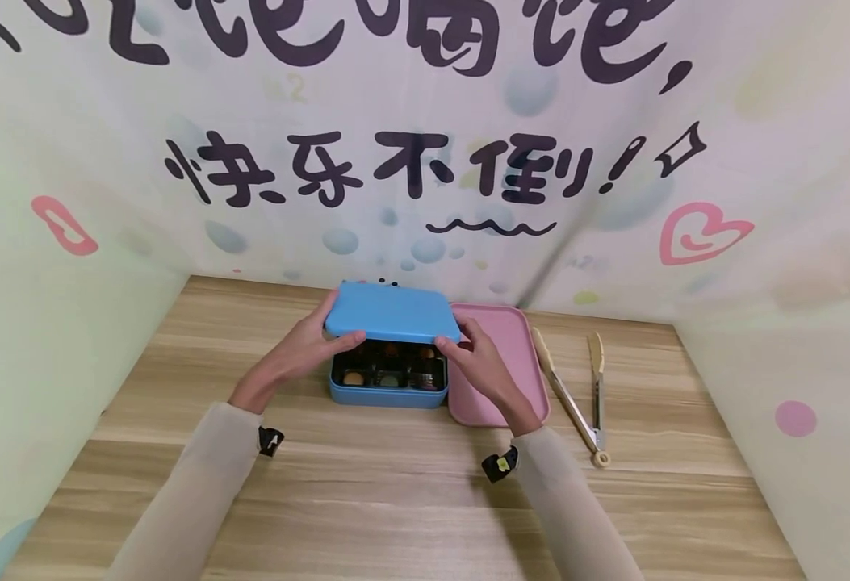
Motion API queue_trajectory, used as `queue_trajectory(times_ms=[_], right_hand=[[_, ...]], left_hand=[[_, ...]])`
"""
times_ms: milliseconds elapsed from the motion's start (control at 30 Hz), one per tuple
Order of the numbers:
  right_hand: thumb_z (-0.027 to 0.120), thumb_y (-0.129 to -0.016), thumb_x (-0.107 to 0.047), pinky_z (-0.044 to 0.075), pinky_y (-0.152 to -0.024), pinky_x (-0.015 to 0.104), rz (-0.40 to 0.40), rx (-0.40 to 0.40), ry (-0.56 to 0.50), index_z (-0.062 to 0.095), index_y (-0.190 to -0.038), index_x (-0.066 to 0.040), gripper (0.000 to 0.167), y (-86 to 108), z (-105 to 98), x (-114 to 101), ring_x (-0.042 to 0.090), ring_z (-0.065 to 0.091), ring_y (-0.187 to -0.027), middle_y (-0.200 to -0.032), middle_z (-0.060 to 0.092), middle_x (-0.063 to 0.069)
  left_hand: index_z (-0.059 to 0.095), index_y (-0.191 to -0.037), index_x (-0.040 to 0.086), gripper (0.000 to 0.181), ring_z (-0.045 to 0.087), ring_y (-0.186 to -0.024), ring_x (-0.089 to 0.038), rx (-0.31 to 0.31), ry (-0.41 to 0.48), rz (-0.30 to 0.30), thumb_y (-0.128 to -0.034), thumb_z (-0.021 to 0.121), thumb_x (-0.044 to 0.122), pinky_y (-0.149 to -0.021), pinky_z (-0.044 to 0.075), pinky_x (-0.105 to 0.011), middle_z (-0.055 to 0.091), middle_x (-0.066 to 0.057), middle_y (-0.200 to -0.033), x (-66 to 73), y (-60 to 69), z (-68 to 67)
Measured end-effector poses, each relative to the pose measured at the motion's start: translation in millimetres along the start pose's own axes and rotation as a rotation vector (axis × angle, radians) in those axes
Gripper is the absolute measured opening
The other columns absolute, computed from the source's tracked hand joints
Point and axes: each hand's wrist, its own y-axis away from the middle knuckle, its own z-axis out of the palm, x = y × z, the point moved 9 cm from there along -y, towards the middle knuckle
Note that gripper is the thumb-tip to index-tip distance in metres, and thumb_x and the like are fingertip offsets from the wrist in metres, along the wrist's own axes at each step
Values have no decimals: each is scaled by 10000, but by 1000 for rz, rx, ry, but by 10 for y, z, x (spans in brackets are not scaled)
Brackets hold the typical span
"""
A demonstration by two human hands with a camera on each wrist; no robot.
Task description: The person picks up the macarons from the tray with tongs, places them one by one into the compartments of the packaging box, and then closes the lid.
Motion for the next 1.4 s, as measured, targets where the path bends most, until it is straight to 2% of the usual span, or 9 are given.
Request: queue_trajectory(times_ms=[167,433,667,867,1067,1400], right_hand=[[621,-969,-439,432,-1057,505,11,-1,30,364,-1537,-161,683,-18,23,58,292,398,-1400,-1550,366,82],[644,-958,-419,397,-1094,496,30,1,63,347,-1541,-134,714,5,27,102,267,353,-1432,-1546,377,76],[653,-957,-393,380,-1099,517,47,-26,82,322,-1554,-175,717,42,39,168,274,343,-1437,-1574,341,75],[658,-951,-402,357,-1116,523,39,-66,125,264,-1579,-177,776,74,68,177,285,349,-1435,-1593,313,80],[677,-933,-426,338,-1134,532,39,-104,180,229,-1592,-177,835,120,86,188,304,350,-1443,-1606,293,84],[732,-885,-446,307,-1137,576,29,-155,242,223,-1595,-205,906,172,133,246,283,273,-1483,-1619,282,46]], left_hand=[[-32,-1610,138,971,143,-1495,-426,-11,-27,-45,-961,587,510,-1154,231,-614,57,-210,-1647,-129,-21,-2],[-10,-1611,125,970,72,-1511,-410,-36,-27,-40,-957,602,499,-1152,192,-647,9,-159,-1661,-192,25,56],[-24,-1607,104,994,70,-1512,-405,-51,-35,-32,-951,617,488,-1166,179,-627,-12,-165,-1660,-218,46,102],[-48,-1606,127,1025,50,-1516,-391,-73,-77,-41,-938,628,511,-1166,177,-628,-36,-143,-1664,-287,55,138],[-72,-1605,157,1060,123,-1503,-410,-83,-90,-65,-919,653,514,-1161,220,-609,-28,-150,-1662,-376,61,178],[-98,-1596,120,1139,77,-1516,-379,-105,-145,-39,-886,709,497,-1177,202,-586,-106,-107,-1661,-423,115,264]])
